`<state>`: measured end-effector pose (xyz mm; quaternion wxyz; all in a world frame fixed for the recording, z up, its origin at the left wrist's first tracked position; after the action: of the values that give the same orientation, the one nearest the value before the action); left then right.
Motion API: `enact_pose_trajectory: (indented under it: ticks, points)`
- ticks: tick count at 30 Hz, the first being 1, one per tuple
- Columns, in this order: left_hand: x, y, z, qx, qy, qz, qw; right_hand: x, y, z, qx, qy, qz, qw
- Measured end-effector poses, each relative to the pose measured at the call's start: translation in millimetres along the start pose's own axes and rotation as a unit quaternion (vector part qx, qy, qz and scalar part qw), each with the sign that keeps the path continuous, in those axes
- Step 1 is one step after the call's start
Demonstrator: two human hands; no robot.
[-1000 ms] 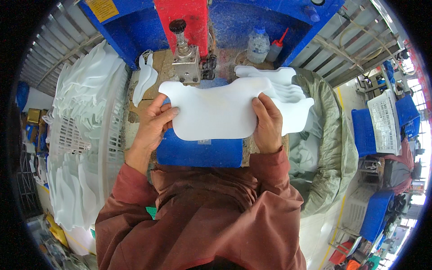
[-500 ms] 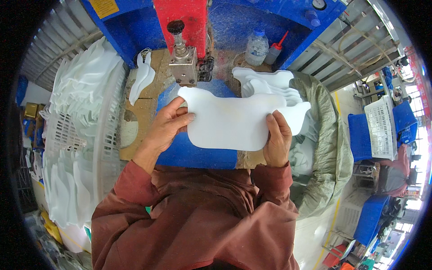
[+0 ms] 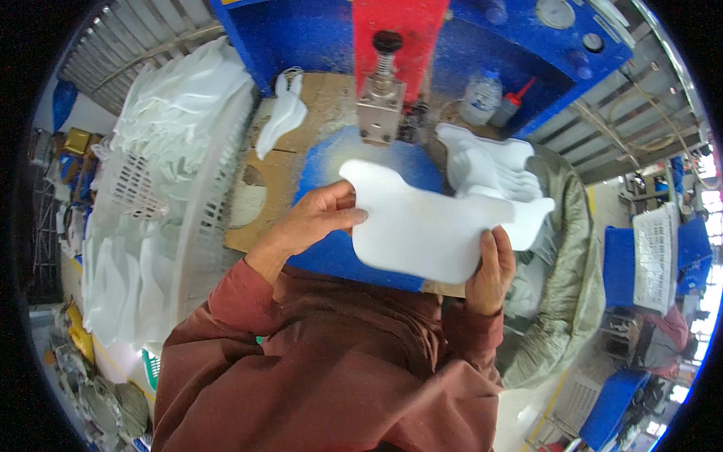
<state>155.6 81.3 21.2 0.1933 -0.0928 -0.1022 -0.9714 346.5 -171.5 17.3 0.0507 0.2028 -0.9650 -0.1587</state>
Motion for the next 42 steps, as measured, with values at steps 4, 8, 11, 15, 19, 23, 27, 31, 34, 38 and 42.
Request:
enact_pose_trajectory:
  ticks: [4, 8, 11, 15, 19, 23, 27, 31, 34, 38, 42]
  points:
    - [40.4, -92.8, -11.6, 0.009, -0.046, 0.14, 0.989, 25.5, 7.4, 40.4, 0.014, 0.043, 0.006, 0.999]
    - [41.0, -200.6, -18.0, -0.201, 0.008, 0.339, 0.919, 38.8, 15.1, 87.8, 0.189, 0.076, -0.04, 0.978]
    - [18.0, -242.6, -16.8, -0.422, 0.061, 0.413, 0.805, 37.0, 6.2, 85.6, 0.34, 0.043, -0.075, 0.936]
    - [-13.1, -262.1, -26.5, -0.593, 0.051, 0.45, 0.666, 37.7, -7.1, 60.2, 0.397, -0.019, -0.068, 0.915]
    - [-26.2, -281.1, -49.2, -0.532, -0.003, 0.423, 0.733, 41.3, 6.2, 51.4, 0.411, -0.098, -0.104, 0.9]
    - [-13.7, -283.1, -33.7, -0.49, 0.071, 0.483, 0.722, 41.8, 10.9, 63.1, 0.355, -0.04, -0.113, 0.927]
    - [15.8, -264.7, -1.1, -0.433, 0.118, 0.526, 0.722, 47.1, 35.1, 52.3, 0.359, -0.041, -0.14, 0.922]
    - [66.0, -204.4, 25.6, -0.412, 0.113, 0.465, 0.776, 62.1, 95.2, 14.3, 0.397, -0.127, -0.214, 0.883]
    - [96.2, -134.5, 24.0, -0.422, 0.091, 0.32, 0.844, 85.1, 156.1, -24.2, 0.422, -0.318, -0.302, 0.794]
    - [126.0, -60.2, 16.3, -0.391, 0.138, 0.192, 0.89, 116.7, 193.1, -13.5, 0.51, -0.378, -0.439, 0.637]
    - [140.5, -40.4, 11.6, -0.342, 0.148, 0.162, 0.914, 117.2, 186.3, -0.5, 0.496, -0.363, -0.457, 0.644]
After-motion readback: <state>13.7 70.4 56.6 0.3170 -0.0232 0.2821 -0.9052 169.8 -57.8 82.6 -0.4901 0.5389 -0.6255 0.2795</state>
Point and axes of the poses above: each hand's wrist, its own x-axis away from the middle knuckle, its own y-axis out of the palm, z = x × y, the point moved 9 cm from there along -x, towards the middle knuckle, and after that the axes turned 4 degrees about z, right-handed, at the moved point
